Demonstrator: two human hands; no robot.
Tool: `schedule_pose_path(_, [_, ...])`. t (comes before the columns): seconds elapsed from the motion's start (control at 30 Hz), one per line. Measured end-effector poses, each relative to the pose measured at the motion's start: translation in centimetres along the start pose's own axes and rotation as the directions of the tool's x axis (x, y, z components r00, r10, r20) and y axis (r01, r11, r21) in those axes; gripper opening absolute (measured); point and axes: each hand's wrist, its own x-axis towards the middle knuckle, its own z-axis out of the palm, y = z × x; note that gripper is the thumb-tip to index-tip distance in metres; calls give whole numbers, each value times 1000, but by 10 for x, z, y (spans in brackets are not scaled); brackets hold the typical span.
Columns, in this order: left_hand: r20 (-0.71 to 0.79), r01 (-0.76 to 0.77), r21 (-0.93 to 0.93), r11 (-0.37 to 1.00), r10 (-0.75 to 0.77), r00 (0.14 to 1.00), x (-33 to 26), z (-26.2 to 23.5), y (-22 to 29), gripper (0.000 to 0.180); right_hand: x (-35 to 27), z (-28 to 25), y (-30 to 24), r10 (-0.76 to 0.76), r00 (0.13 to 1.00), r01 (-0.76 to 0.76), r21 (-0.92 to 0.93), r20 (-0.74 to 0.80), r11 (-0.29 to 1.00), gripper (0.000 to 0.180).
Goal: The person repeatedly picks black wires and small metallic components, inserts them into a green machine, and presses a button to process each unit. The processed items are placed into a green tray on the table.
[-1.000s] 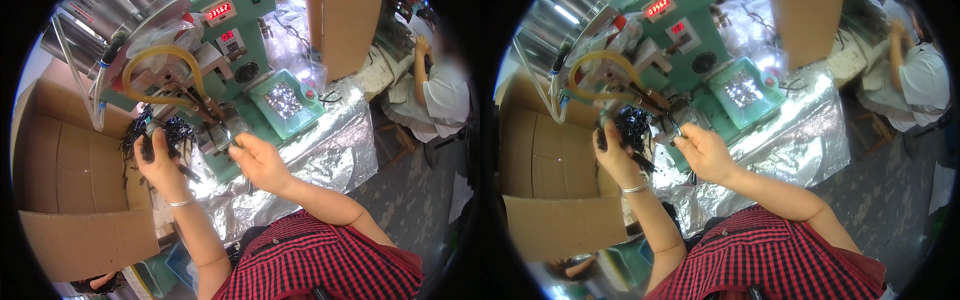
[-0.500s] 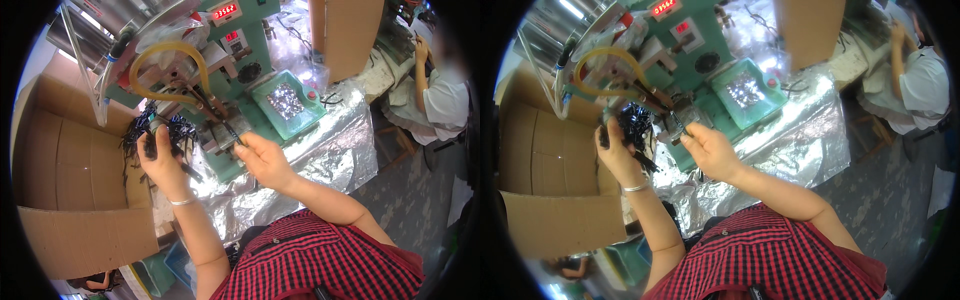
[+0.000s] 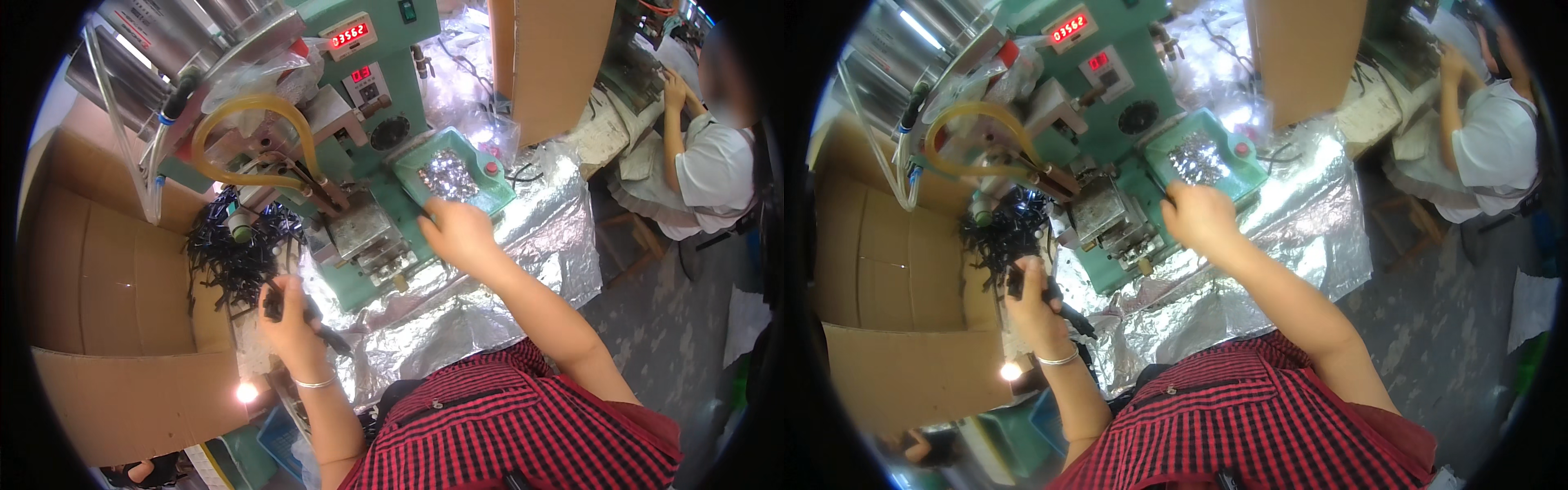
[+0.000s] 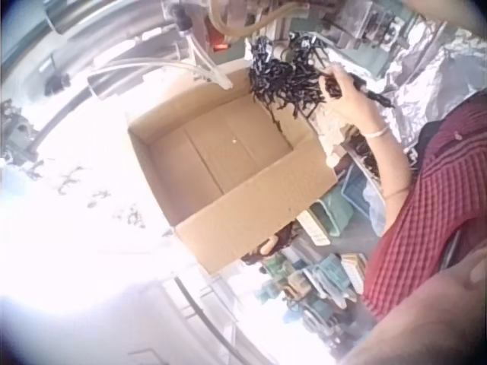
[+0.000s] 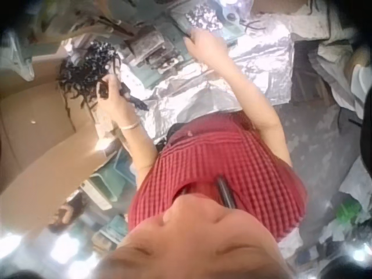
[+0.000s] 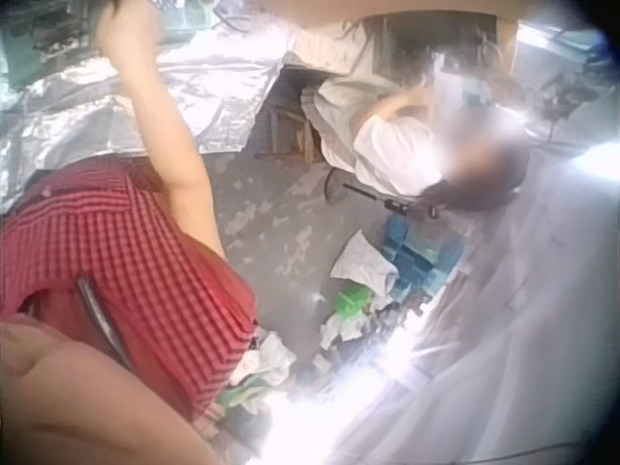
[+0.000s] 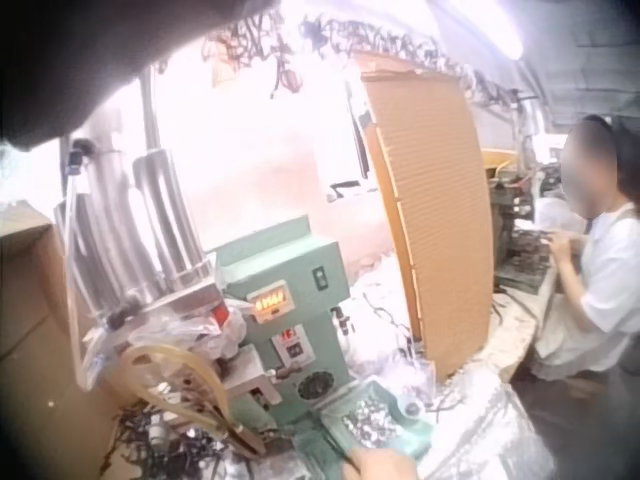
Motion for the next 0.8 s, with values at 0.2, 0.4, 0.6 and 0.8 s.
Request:
schedule_pose_path(0.2, [-320, -112, 93, 989, 136, 938, 34, -57, -23, 11, 29, 28, -15, 7, 998, -11, -59, -64, 998, 30])
schedule_pose_path(0.4, [-261, 169, 273, 947, -96, 961, 26, -188, -30, 17, -36, -5, 34, 93, 994, -48, 586, -48, 809, 19])
schedule_pose_path(0.6, [-420, 650, 326, 686, -512, 750, -59, -323, -131, 30, -77, 2, 66, 157, 987, -108, 593, -32, 798, 15])
schedule_pose_path(0.8, [-835, 872, -75, 484, -509, 210, -204, -457, -299, 31, -90, 16, 48, 23, 998, -51, 479, 64, 876, 16])
